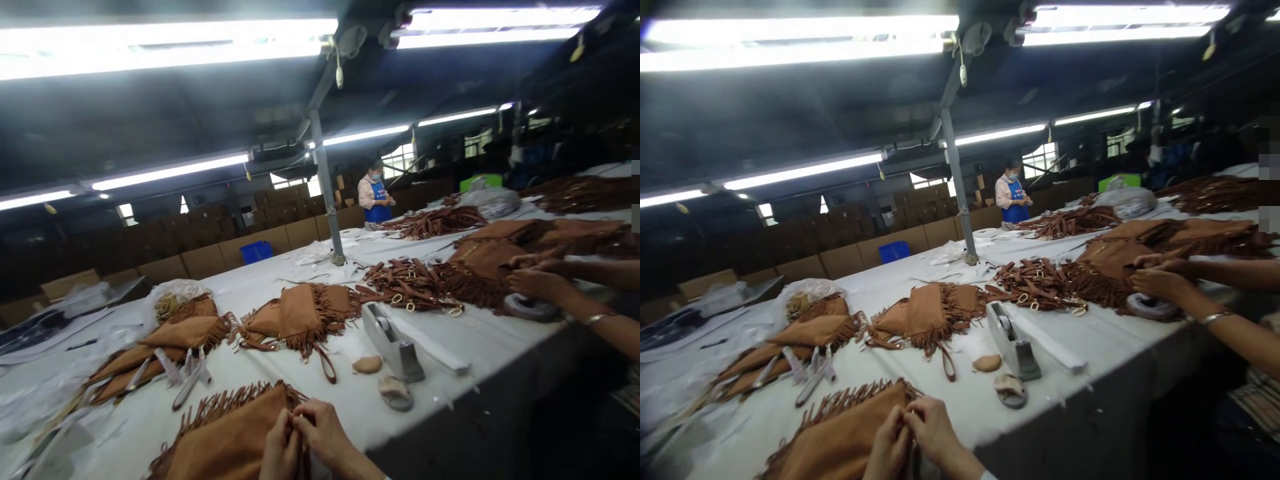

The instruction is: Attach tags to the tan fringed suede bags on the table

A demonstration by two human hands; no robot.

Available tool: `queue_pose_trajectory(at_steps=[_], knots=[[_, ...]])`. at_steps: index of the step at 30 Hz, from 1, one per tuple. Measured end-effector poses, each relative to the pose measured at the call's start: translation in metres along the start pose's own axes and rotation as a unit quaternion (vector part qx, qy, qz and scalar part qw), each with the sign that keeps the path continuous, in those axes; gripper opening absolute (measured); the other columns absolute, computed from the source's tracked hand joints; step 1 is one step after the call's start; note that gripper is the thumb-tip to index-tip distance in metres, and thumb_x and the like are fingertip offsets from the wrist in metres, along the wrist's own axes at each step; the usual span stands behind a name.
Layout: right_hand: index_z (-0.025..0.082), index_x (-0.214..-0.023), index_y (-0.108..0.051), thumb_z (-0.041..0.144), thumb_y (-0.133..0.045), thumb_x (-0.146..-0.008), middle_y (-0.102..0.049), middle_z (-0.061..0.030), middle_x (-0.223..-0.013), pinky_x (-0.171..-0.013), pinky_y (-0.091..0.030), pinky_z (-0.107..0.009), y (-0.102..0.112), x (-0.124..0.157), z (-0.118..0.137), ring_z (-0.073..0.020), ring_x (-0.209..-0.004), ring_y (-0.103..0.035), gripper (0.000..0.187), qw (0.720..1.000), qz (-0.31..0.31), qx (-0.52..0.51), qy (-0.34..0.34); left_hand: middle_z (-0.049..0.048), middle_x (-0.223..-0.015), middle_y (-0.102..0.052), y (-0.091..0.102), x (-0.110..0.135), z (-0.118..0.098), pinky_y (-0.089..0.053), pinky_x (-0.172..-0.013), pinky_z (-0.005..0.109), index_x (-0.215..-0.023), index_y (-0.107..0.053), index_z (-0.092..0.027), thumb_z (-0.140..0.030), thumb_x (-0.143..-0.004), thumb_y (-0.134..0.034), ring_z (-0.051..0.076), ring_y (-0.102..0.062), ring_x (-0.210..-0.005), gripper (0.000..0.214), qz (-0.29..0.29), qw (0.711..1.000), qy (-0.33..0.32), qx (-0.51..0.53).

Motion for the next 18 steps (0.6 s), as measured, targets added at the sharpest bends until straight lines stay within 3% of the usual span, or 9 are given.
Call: queue_pose_trajectory(at_steps=[3, 6, 11, 13, 15, 18], knots=[[0.016, -0.067, -0.071, 0.026, -0.058, -0.078, -0.064, -0.0017, -0.064, -0.062, -0.038, -0.025, 0.005, 0.002, -0.016, -0.0156, -0.065, -0.056, 0.019, 0.997, -0.053, -0.023, -0.055, 0.0032, -0.066, -0.062, -0.006, -0.004, 0.005, -0.044, -0.058, 0.026, -0.077, -0.058, -0.018, -0.061, -0.079, -0.055, 0.019, -0.056, -0.062, 0.043, 0.072, 0.997, 0.003, -0.021], [0.017, -0.067, -0.071, 0.019, -0.057, -0.075, -0.065, -0.0011, -0.066, -0.064, -0.039, -0.025, 0.007, 0.004, -0.018, -0.0154, -0.068, -0.056, 0.016, 0.997, -0.065, -0.008, -0.051, 0.0064, -0.075, -0.068, -0.006, 0.0, 0.001, -0.048, -0.067, 0.029, -0.086, -0.064, -0.019, -0.059, -0.082, -0.052, 0.022, -0.061, -0.069, 0.041, 0.127, 0.991, -0.009, -0.048], [0.019, -0.072, -0.072, 0.02, -0.059, -0.076, -0.067, -0.0018, -0.071, -0.067, -0.04, -0.025, 0.018, 0.011, -0.019, -0.0155, -0.072, -0.059, 0.013, 0.998, -0.008, 0.058, -0.029, 0.0114, -0.08, -0.072, -0.011, 0.002, 0.002, -0.05, -0.078, 0.035, -0.082, -0.072, -0.024, -0.062, -0.075, -0.057, 0.029, -0.064, -0.078, 0.041, 0.11, 0.989, -0.016, -0.1], [0.019, -0.072, -0.071, 0.026, -0.056, -0.083, -0.066, -0.0026, -0.071, -0.068, -0.04, -0.026, 0.041, 0.014, -0.021, -0.016, -0.071, -0.058, 0.02, 0.994, 0.004, 0.108, -0.015, 0.0116, -0.087, -0.073, -0.012, -0.002, 0.008, -0.05, -0.081, 0.036, -0.084, -0.074, -0.025, -0.063, -0.072, -0.058, 0.031, -0.064, -0.083, 0.043, 0.079, 0.992, -0.006, -0.098], [0.019, -0.07, -0.069, 0.031, -0.047, -0.09, -0.064, -0.0037, -0.071, -0.068, -0.039, -0.028, 0.083, 0.016, -0.028, -0.0168, -0.072, -0.058, 0.032, 0.981, -0.025, 0.189, -0.014, 0.0099, -0.087, -0.073, -0.007, -0.01, 0.014, -0.05, -0.079, 0.034, -0.087, -0.073, -0.022, -0.065, -0.072, -0.058, 0.03, -0.065, -0.082, 0.048, 0.034, 0.997, 0.018, -0.069], [0.019, -0.072, -0.065, 0.028, -0.04, -0.092, -0.061, -0.006, -0.075, -0.07, -0.038, -0.031, 0.154, 0.02, -0.045, -0.0188, -0.073, -0.055, 0.034, 0.931, -0.107, 0.345, -0.052, 0.0053, -0.071, -0.068, 0.006, -0.031, 0.018, -0.048, -0.065, 0.029, -0.078, -0.069, -0.018, -0.066, -0.075, -0.055, 0.023, -0.061, -0.067, 0.05, -0.011, 0.999, 0.037, -0.024]])
Point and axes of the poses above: each hand's wrist, its own x-axis away from the middle knuckle, its own y-axis out of the back of the hand, z = x × y, the point moved 7 cm from there along -x, towards the middle knuckle
